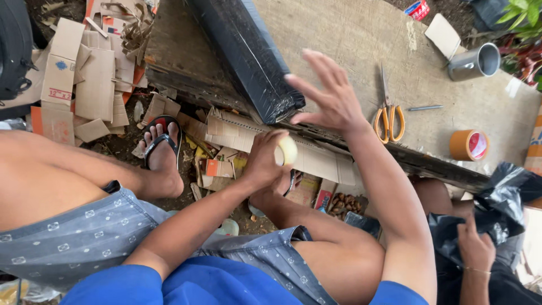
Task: The person wraps a black rectangular package with clear packing tape on a wooden workbench. They repeatedly apply tape strips along the length and ends of the package, smoothing each strip with their hands.
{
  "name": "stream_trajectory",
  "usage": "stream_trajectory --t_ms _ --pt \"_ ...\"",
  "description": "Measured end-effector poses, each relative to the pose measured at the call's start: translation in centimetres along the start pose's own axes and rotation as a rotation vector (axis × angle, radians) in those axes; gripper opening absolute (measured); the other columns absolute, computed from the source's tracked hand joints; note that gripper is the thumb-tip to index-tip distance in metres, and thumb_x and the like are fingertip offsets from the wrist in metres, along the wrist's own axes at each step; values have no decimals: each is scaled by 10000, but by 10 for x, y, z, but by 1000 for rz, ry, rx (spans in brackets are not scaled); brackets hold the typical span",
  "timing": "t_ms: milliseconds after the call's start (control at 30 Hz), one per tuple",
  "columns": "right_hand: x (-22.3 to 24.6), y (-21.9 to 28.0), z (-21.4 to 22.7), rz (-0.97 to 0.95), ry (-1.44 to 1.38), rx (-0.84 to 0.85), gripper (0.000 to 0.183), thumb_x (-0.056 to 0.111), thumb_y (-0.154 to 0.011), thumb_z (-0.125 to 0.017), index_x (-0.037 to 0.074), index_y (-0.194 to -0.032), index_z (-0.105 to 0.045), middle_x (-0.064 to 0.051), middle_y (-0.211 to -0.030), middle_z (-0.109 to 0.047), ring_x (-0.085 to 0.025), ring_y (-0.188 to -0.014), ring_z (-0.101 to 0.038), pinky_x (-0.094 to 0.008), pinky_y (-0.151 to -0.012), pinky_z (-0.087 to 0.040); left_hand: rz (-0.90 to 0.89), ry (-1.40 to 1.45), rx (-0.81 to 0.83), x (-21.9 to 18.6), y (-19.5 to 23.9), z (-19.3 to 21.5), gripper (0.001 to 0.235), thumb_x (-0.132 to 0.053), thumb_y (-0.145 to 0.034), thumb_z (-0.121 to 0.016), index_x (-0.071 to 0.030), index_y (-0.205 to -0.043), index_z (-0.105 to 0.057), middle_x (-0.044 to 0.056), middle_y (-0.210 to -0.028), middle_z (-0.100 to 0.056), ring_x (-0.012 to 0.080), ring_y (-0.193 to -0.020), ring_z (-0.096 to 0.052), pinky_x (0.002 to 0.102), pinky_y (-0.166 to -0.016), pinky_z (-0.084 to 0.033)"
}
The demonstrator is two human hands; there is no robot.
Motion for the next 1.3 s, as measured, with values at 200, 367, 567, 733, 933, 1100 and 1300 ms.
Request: stream_trajectory --t_ms 200,367,567,733,933,1100,1300 --pt "9 -24 -7 103 -48 18 881 693 -817 -739 302 -1569 -499 -106 -1660 -409 -311 -1484 -466 -462 -1204 -451 175 -112 394 54 13 -13 853 -303 -582 -874 -20 -1334 -589 154 -1376 -605 379 -1252 -525 443 -1085 -425" --pt "19 -25 -3 23 -215 -46 892 604 -760 -855 255 -1514 -532 -149 -1620 -430 -333 -1218 -660 -418 -922 -574 138 -216 523 40 7 -5 874 -346 -588 -888 -7 -1337 -590 147 -1366 -615 382 -1225 -544 438 -1069 -446" --pt "39 -26 12 -164 -247 39 899 512 -721 -897 290 -1517 -543 -124 -1607 -471 -327 -1226 -681 -393 -940 -595 -17 -339 670 -34 27 82 747 -234 -558 -888 -3 -1222 -636 139 -1281 -645 370 -1210 -554 412 -1069 -458" --pt "79 -34 13 -508 -334 121 1130 530 -603 -1008 226 -1495 -383 -233 -1553 -326 -471 -1318 -488 -572 -1008 -470 -109 -208 670 -98 50 219 679 -241 -613 -875 -30 -1214 -639 105 -1286 -643 314 -1268 -518 419 -1046 -440" --pt "80 -47 24 -557 -389 -117 1164 332 -661 -967 229 -1576 -253 -256 -1486 -343 -437 -1322 -501 -570 -1103 -495 -248 -449 190 -126 29 333 800 -291 -629 -897 -26 -1328 -611 165 -1364 -599 344 -1318 -498 441 -1084 -418" --pt "30 -130 101 -380 -478 -479 1332 300 -716 -998 85 -1630 -52 -326 -1632 -282 -470 -1445 -462 -574 -1099 -426 -223 -357 -52 -145 -6 348 772 -282 -674 -886 -39 -1350 -603 143 -1399 -614 309 -1313 -551 408 -1095 -428" --pt "-28 -264 180 -692 -318 -210 536 495 -920 -769 93 -1250 -640 -160 -1154 -743 -279 -983 -737 -386 -834 -605 -19 -271 -156 -135 -9 330 811 -326 -658 -905 -100 -1371 -593 106 -1286 -667 262 -1142 -657 382 -971 -509"
Point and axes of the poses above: each hand's wrist, its own y-axis away from the middle knuckle, its own z-axis out of the back of the hand, x = y × z, the point moved 2 cm from there along -y, towards the middle knuckle
